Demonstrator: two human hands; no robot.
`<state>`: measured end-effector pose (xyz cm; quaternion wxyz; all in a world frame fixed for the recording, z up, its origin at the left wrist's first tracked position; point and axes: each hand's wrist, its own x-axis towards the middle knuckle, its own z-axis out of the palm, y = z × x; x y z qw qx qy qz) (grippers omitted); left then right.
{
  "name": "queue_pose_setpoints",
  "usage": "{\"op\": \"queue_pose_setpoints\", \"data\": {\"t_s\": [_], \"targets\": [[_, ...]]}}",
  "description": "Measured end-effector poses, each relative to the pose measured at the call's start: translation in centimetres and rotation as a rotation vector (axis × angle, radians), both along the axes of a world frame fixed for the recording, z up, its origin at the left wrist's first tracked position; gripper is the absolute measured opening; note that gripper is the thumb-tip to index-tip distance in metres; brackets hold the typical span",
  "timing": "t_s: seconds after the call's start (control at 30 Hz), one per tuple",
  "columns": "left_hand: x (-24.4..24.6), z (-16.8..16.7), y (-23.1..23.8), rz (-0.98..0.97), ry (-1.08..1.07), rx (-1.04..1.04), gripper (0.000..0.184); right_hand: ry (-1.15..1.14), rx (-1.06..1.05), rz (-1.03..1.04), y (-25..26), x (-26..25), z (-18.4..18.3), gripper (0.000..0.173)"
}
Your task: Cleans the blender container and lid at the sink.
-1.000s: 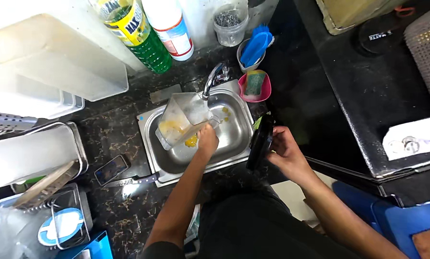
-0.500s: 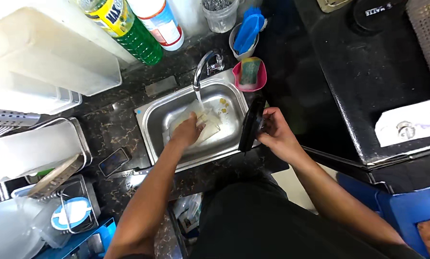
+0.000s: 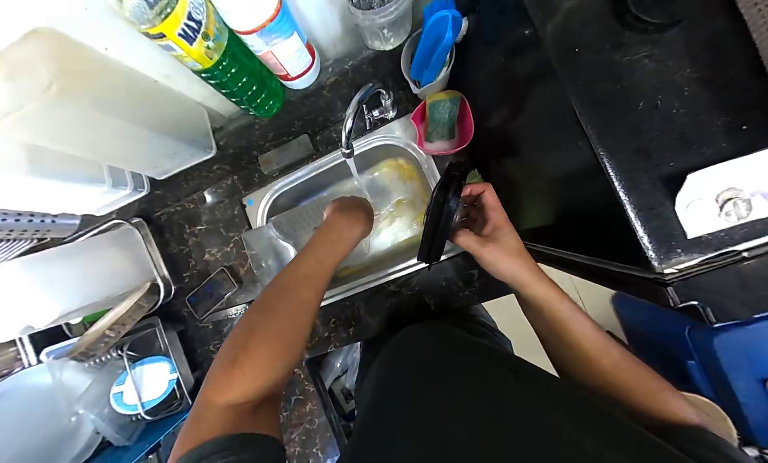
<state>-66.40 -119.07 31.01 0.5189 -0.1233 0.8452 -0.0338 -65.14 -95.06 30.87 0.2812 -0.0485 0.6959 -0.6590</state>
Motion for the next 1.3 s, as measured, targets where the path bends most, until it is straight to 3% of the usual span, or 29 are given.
{"op": "queue_pose_setpoints", "data": {"t_s": [0.1, 0.2, 0.3, 0.43, 0.63, 0.73, 0.9, 1.03, 1.2, 1.3], "targets": [[1.3, 1.7, -2.5, 0.129, 0.182, 0.085, 0.037, 0.025, 0.021, 0.002, -0.4, 0.5, 0.3, 0.061], [4.7, 1.3, -7.8, 0.378, 0.411, 0.339, 0.042, 0.033, 0.010, -0.021, -0.6, 1.0, 0.7, 0.061], [10.1, -2.0, -10.9, 0.825, 0.476, 0.682, 0.036, 0.058, 0.001, -0.044, -1.0, 1.5, 1.0, 0.059], [13.7, -7.7, -10.9, 1.107, 0.662, 0.739, 0.032, 0.102, 0.020, -0.058, -1.1, 2.3, 2.1, 0.055], [12.0, -12.6, -6.2, 0.972, 0.960, 0.851, 0.031, 0.173, 0.028, -0.107, -0.9, 3.4, 3.0, 0.055], [12.8, -12.5, -5.4, 0.971, 1.031, 0.958, 0.022, 0.179, 0.025, -0.096, -1.1, 3.7, 3.1, 0.054], [13.6, -12.8, -7.3, 1.012, 1.048, 0.816, 0.028, 0.198, 0.016, -0.064, -0.2, 4.1, 3.3, 0.056], [11.6, -14.6, -5.6, 0.909, 1.273, 0.989, 0.017, 0.188, 0.006, -0.070, -0.2, 3.9, 3.1, 0.056], [12.3, -13.3, -6.8, 0.979, 1.229, 0.794, 0.022, 0.191, 0.030, -0.041, 0.2, 3.5, 3.5, 0.058], [11.5, -14.3, -6.8, 0.995, 1.288, 0.868, 0.023, 0.199, 0.014, -0.017, 0.2, 3.2, 3.4, 0.057]]}}
